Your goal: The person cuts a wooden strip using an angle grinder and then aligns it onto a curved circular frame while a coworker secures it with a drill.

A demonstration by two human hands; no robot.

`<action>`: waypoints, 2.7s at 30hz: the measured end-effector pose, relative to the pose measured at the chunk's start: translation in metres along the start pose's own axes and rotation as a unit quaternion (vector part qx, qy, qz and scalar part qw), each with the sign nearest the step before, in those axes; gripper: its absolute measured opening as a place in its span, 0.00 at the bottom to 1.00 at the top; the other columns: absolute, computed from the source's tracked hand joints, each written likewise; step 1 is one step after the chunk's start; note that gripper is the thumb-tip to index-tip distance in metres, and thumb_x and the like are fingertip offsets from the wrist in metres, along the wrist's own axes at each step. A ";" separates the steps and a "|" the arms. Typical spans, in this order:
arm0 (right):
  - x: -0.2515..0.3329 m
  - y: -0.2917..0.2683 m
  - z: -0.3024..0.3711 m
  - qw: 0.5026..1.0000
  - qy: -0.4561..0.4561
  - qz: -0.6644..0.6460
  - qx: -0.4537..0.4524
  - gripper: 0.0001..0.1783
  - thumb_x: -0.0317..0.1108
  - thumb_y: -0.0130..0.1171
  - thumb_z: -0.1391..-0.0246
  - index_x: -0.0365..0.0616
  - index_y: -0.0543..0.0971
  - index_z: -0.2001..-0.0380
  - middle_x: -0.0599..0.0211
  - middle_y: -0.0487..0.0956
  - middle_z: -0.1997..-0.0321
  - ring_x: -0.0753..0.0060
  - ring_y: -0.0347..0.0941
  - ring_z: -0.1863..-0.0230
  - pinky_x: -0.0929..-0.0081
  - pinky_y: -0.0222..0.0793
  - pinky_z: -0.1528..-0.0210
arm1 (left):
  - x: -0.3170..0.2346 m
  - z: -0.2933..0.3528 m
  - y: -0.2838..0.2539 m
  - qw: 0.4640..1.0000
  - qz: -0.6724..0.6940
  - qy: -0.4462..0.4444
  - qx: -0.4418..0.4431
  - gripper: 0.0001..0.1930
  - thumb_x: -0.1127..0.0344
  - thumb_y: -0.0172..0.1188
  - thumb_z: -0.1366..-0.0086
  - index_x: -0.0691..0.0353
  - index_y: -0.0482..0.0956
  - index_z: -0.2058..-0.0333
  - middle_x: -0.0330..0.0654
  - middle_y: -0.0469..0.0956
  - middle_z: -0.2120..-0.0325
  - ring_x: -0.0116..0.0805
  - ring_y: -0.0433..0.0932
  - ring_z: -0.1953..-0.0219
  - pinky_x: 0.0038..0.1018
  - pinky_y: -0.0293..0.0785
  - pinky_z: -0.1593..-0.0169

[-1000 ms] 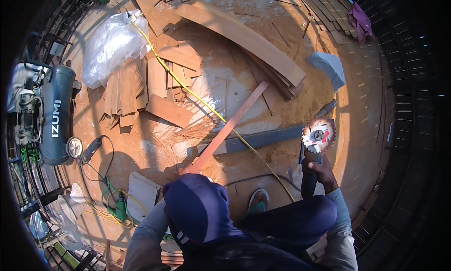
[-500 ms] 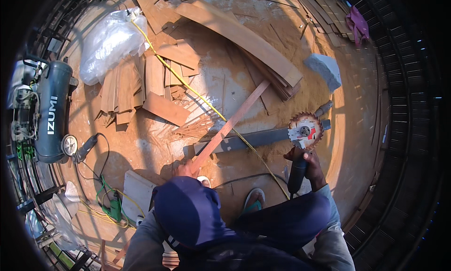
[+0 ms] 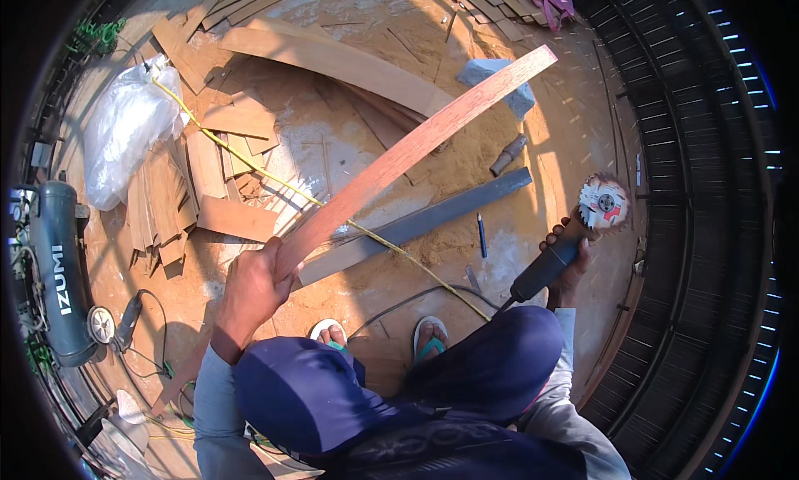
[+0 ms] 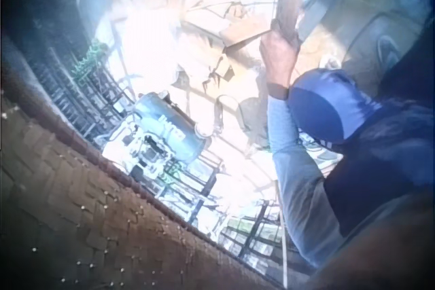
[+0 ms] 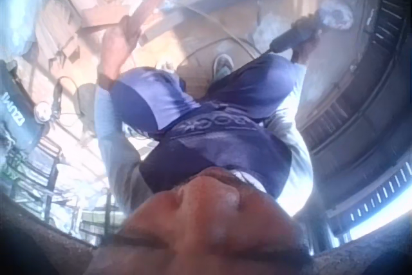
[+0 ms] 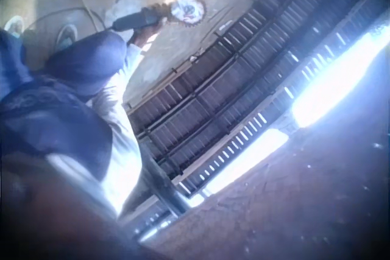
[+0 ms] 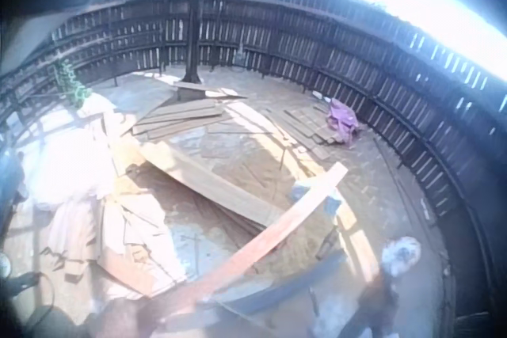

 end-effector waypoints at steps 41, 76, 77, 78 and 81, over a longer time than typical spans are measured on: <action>-0.003 -0.044 0.065 0.996 0.005 -0.067 -0.053 0.45 0.66 0.57 0.42 0.37 0.69 0.37 0.53 0.79 0.54 0.58 0.81 0.60 0.60 0.81 0.59 | 0.069 -0.043 0.169 0.981 -0.109 0.083 0.138 0.46 0.71 0.73 0.46 0.54 0.61 0.29 0.45 0.74 0.40 0.47 0.69 0.35 0.53 0.58 0.30; -0.040 0.013 0.052 0.989 0.110 -0.097 0.028 0.39 0.63 0.35 0.27 0.39 0.65 0.32 0.46 0.78 0.43 0.51 0.81 0.50 0.53 0.83 0.52 | 0.119 0.054 0.140 0.985 0.086 -0.108 0.099 0.27 0.43 0.56 0.28 0.66 0.76 0.69 0.60 0.76 0.78 0.68 0.76 0.68 0.52 0.69 0.66; -0.041 0.013 0.052 0.990 0.116 -0.083 0.017 0.39 0.63 0.35 0.27 0.39 0.66 0.33 0.47 0.78 0.45 0.52 0.81 0.51 0.54 0.83 0.53 | 0.112 0.045 0.145 0.984 0.080 -0.120 0.106 0.27 0.42 0.56 0.28 0.66 0.77 0.69 0.60 0.77 0.77 0.68 0.77 0.68 0.52 0.70 0.65; -0.042 0.010 0.053 0.992 0.111 -0.059 -0.003 0.39 0.64 0.35 0.27 0.39 0.67 0.34 0.49 0.79 0.46 0.54 0.82 0.53 0.55 0.83 0.54 | 0.108 0.039 0.150 0.982 0.075 -0.132 0.112 0.28 0.41 0.56 0.28 0.66 0.77 0.69 0.61 0.77 0.77 0.68 0.77 0.67 0.52 0.70 0.65; -0.049 0.008 0.055 0.991 0.092 0.049 -0.087 0.41 0.70 0.35 0.30 0.41 0.73 0.42 0.56 0.81 0.56 0.63 0.83 0.61 0.62 0.83 0.60 | 0.092 0.034 0.156 0.985 -0.002 -0.156 0.071 0.31 0.37 0.56 0.30 0.66 0.80 0.70 0.60 0.80 0.76 0.66 0.80 0.68 0.52 0.74 0.64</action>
Point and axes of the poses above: each hand's wrist, its own z-axis away from the middle knuckle, its own y-axis out of the palm, x = y × z, the point moved 5 cm from there along -z, towards the middle knuckle
